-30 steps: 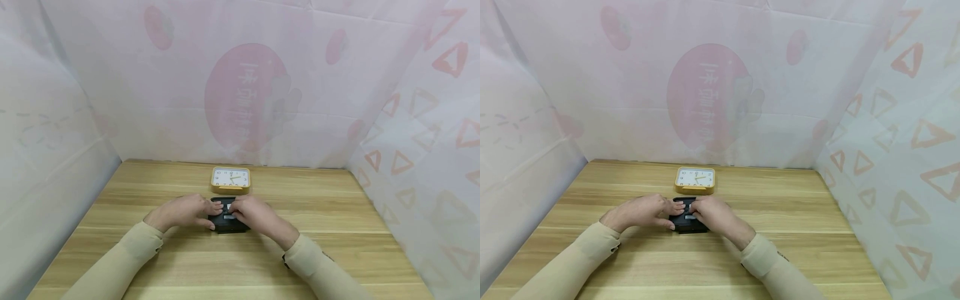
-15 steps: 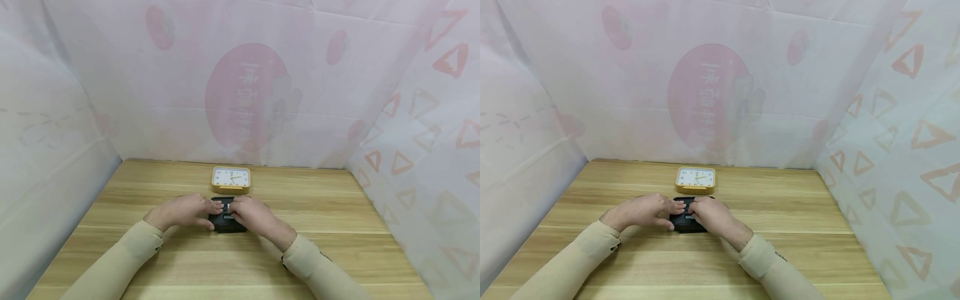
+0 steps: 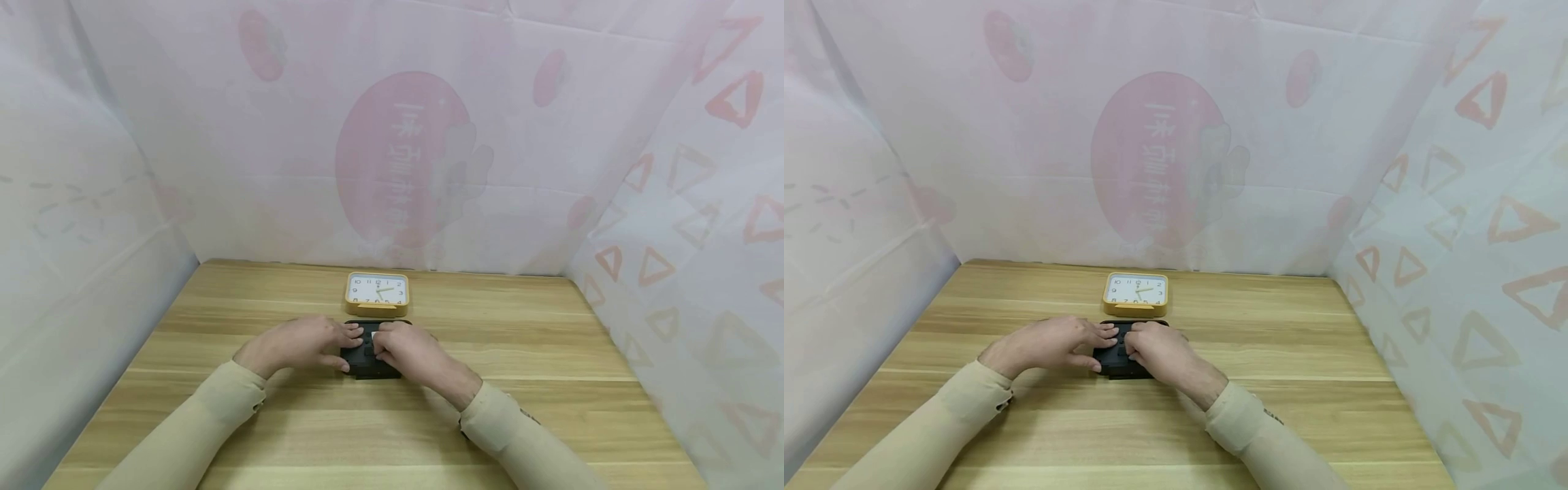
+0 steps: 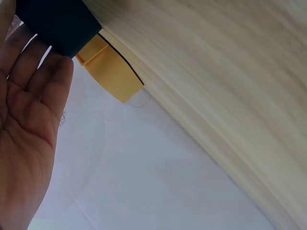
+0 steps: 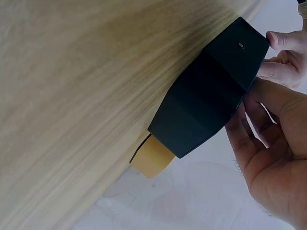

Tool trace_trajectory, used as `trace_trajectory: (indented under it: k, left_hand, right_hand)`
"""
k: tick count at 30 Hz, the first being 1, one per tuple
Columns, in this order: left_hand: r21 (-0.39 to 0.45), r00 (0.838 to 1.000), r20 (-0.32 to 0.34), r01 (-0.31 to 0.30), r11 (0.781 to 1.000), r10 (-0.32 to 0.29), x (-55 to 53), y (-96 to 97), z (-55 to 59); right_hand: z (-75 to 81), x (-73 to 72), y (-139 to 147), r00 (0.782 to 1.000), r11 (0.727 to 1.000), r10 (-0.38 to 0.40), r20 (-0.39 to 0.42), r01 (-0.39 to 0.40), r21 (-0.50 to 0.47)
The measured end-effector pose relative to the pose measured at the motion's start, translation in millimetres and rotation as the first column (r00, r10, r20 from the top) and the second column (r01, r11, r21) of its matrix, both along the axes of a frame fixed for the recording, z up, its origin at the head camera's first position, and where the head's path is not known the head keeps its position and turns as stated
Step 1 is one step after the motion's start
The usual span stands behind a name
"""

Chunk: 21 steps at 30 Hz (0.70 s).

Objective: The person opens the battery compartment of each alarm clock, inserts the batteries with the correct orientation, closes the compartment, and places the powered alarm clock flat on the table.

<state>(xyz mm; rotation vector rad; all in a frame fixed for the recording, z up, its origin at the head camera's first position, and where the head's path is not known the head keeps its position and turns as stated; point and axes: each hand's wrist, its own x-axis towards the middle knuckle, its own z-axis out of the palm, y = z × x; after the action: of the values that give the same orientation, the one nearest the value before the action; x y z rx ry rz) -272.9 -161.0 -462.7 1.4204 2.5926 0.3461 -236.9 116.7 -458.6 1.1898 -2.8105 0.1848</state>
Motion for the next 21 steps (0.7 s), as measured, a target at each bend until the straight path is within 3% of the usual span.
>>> trace_trajectory:
  k: [13, 21]
  left_hand:
    - [-0.005, 1.000, 0.018, -0.025, 1.000, 0.025, 1.3, -1.0, 0.8]
    - [-0.002, 1.000, 0.008, -0.021, 1.000, 0.021, 1.2, 0.7, 0.1]
  right_hand:
    - [-1.3, 0.2, 0.1, 1.000, 0.999, -0.008, 0.026, 0.009, -0.032]
    - [7.4, 2.4, -2.6, 0.999, 0.997, -0.011, 0.037, 0.008, 0.077]
